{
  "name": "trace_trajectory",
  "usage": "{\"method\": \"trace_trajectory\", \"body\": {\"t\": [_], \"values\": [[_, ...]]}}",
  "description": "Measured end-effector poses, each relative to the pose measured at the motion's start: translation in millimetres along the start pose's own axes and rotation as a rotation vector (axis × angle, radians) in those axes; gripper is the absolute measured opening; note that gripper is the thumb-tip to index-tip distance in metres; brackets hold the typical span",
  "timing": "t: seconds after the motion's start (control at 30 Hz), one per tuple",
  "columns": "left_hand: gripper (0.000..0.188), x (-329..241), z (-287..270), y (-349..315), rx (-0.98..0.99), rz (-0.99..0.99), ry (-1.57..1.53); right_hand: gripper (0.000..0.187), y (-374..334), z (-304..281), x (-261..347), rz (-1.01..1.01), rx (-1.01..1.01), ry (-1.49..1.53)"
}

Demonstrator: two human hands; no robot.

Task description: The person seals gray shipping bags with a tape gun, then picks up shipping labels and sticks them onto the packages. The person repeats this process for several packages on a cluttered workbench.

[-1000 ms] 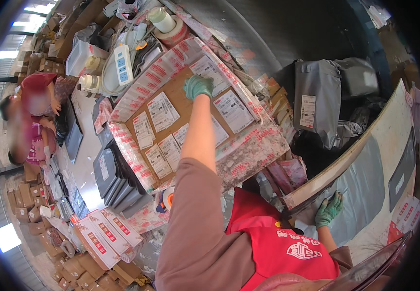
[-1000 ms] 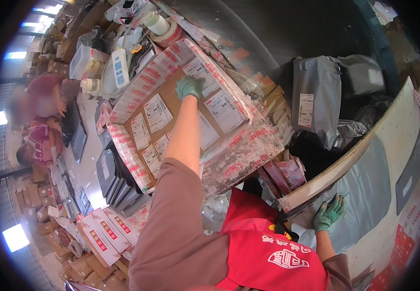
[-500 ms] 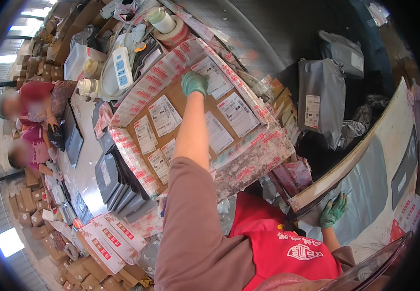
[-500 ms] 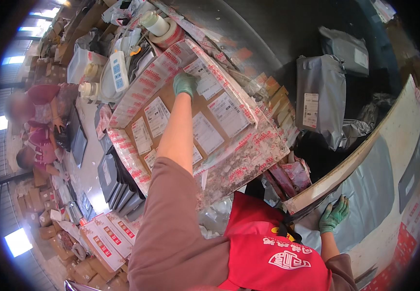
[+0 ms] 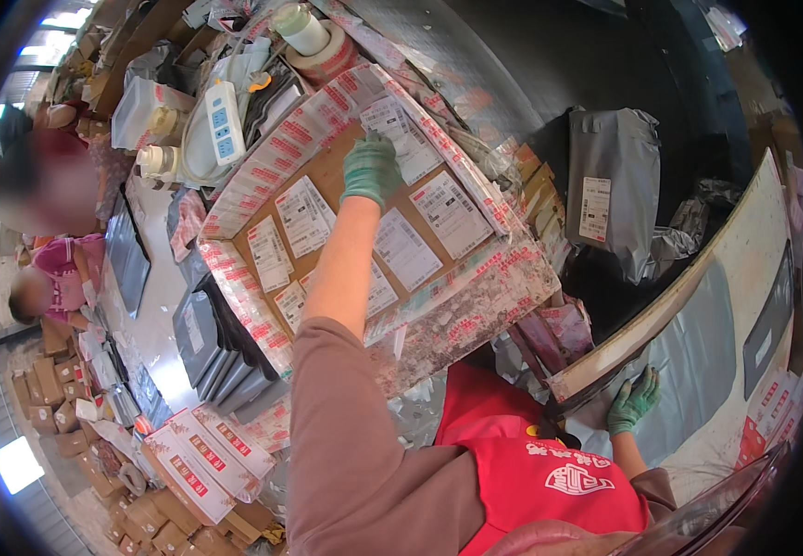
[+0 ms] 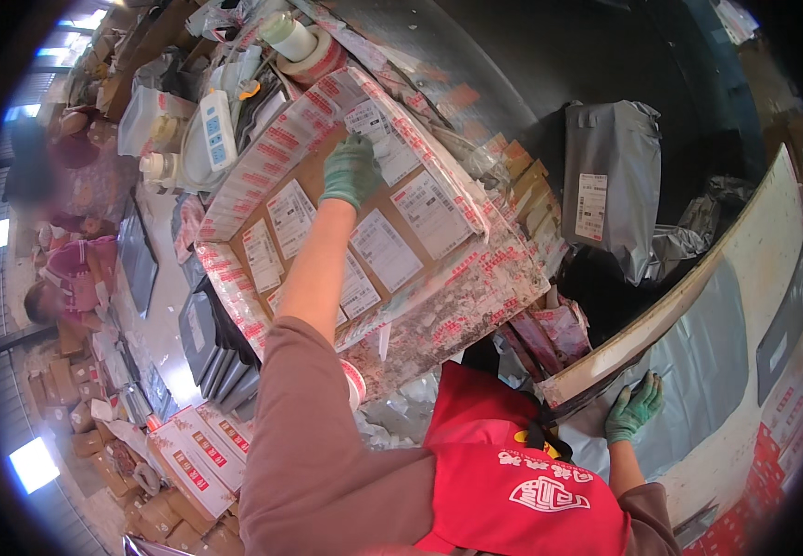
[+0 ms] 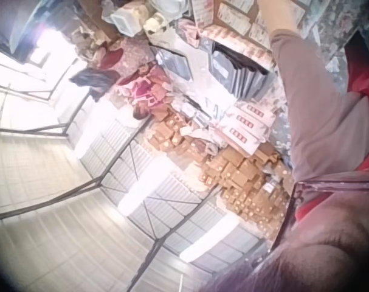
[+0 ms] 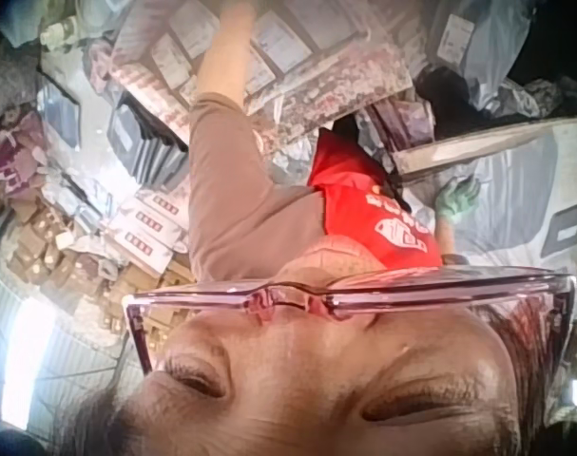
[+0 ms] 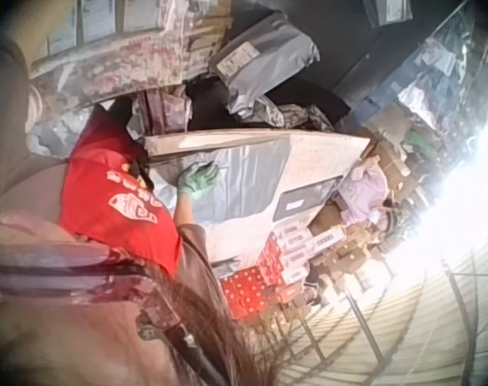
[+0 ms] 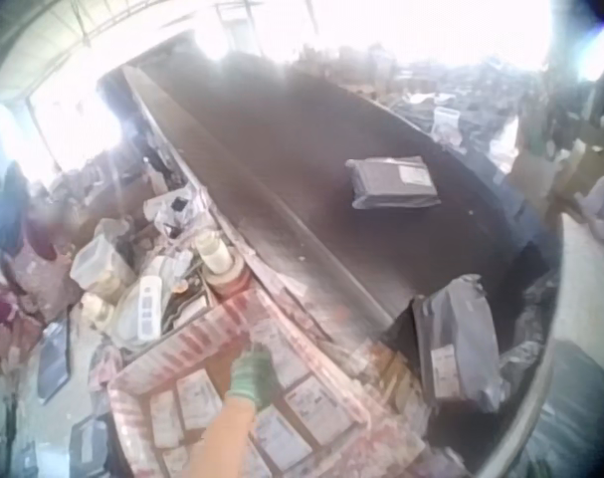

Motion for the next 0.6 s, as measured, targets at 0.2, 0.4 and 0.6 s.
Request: {"method": "trace_trajectory", "body": {"t": [0.2, 0.4, 0.6], "values": [[0.014, 39.0, 6.4, -14.3, -0.162, -0.058, -0.169, 0.056, 0.0, -2.4, 1.8, 0.003, 0.009, 0.008], [0.04, 1.3, 10.7, -34.7, -0.26, 0.15, -0.225, 0.056, -0.2, -3.8, 2.0, 0.011, 0.021, 0.005], [0.035, -17.5, 2.1, -11.0, 0.088, 0.151, -0.179, 0.056, 0.4, -1.5, 1.1, 0.004, 0.008, 0.006]]}}
Point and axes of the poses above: each hand's wrist, its own y-axis towards the middle knuckle, its own z-axis out of the palm, x = y × z, the point moved 3 cm from there along y, towards the middle knuckle, and after that the axes turned 14 degrees about x, right-handed, at the moved point
